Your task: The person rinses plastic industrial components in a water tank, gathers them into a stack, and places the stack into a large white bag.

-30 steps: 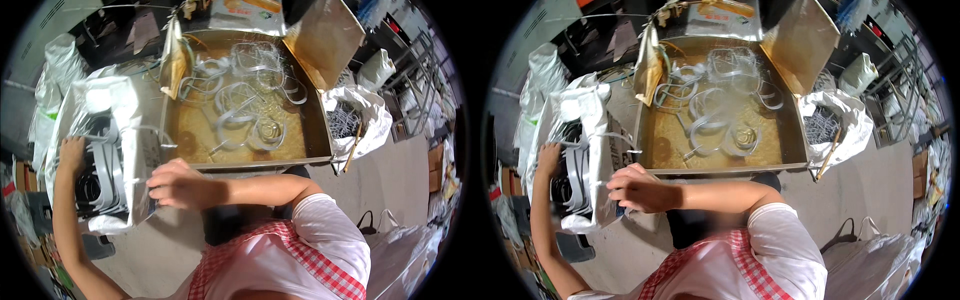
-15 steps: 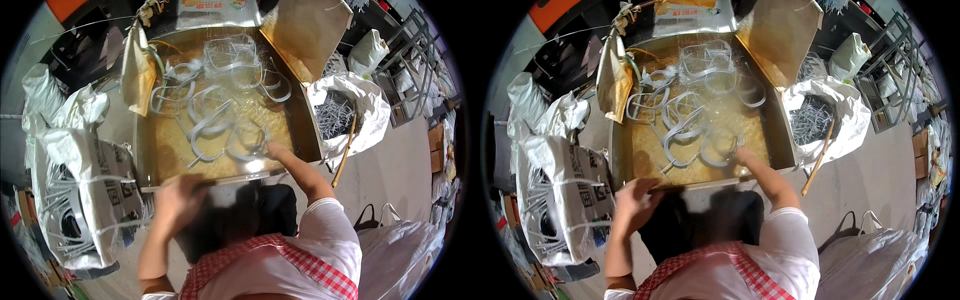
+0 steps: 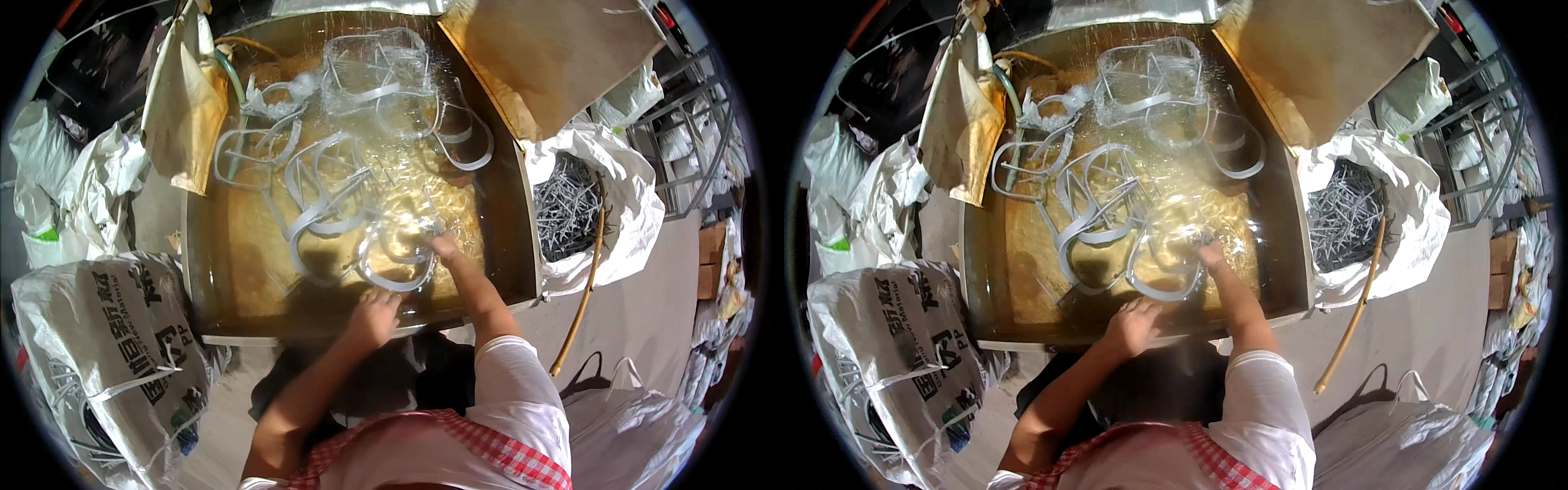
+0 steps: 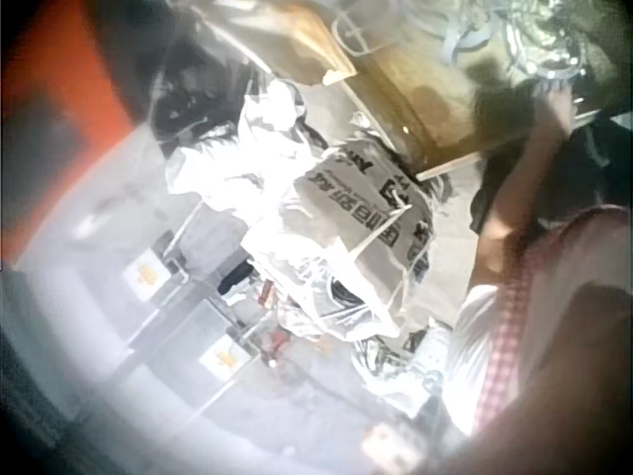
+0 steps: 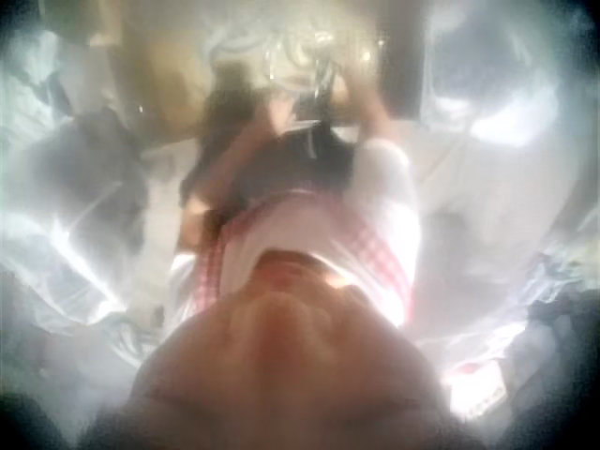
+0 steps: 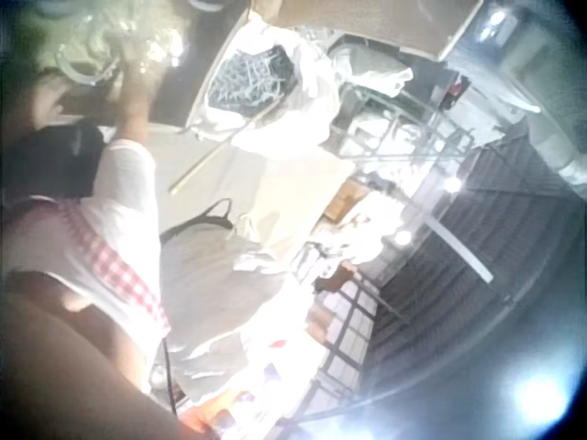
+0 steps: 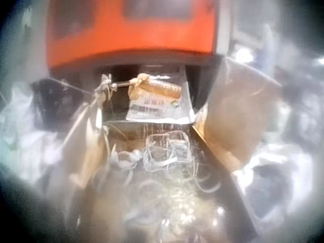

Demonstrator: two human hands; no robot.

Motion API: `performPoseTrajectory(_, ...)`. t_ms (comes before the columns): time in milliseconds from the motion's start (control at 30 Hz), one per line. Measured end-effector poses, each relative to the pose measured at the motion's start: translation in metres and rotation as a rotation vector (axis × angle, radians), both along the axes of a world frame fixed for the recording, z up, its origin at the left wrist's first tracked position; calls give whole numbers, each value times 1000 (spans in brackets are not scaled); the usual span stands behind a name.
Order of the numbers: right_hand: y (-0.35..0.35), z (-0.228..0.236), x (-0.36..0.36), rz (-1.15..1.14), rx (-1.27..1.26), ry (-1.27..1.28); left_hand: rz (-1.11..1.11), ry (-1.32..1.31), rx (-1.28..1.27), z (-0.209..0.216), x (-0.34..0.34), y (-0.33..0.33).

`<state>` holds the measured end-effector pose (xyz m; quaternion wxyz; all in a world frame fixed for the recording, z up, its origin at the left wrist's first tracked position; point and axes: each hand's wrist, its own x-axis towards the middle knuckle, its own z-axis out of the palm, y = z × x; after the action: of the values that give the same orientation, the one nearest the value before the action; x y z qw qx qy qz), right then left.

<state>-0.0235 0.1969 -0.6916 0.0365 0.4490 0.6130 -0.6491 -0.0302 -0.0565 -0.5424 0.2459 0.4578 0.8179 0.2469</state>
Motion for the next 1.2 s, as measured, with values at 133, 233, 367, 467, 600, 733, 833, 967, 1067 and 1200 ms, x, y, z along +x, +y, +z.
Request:
performPoseTrajectory(133, -15, 5, -1, -59, 15, 24, 8, 125, 0, 3, -8, 5)
performPoseTrajectory(233, -21, 36, 1, 1, -1, 57, 60, 253, -68, 0, -15, 0)
performPoseTrajectory(367, -32, 99, -2, -80, -169, -26, -59, 397, -162, 2, -18, -9)
performPoseTrajectory(467, -50, 165, -12, -124, -254, 27, -40, 402, -90, 2, -21, -13)
performPoseTrajectory(600, -19, 178, -16, -162, -21, 152, 106, 309, 176, 75, -38, -12)
performPoseTrajectory(733, 3, 190, -13, 39, 918, 258, 732, -376, 790, 81, -51, -22)
performPoseTrajectory(833, 16, 185, -11, 66, 981, 334, 1216, -1008, 1202, 77, -75, -38)
performPoseTrajectory(967, 5, 211, -13, 78, 375, 595, 1408, -759, 1328, 67, -99, -52)
performPoseTrajectory(1067, 6, 248, -13, -25, 184, 614, 1422, -812, 1270, 74, -106, -59)
performPoseTrajectory(1200, 20, 258, 6, -328, 151, 632, 1356, -855, 1386, 84, -99, -40)
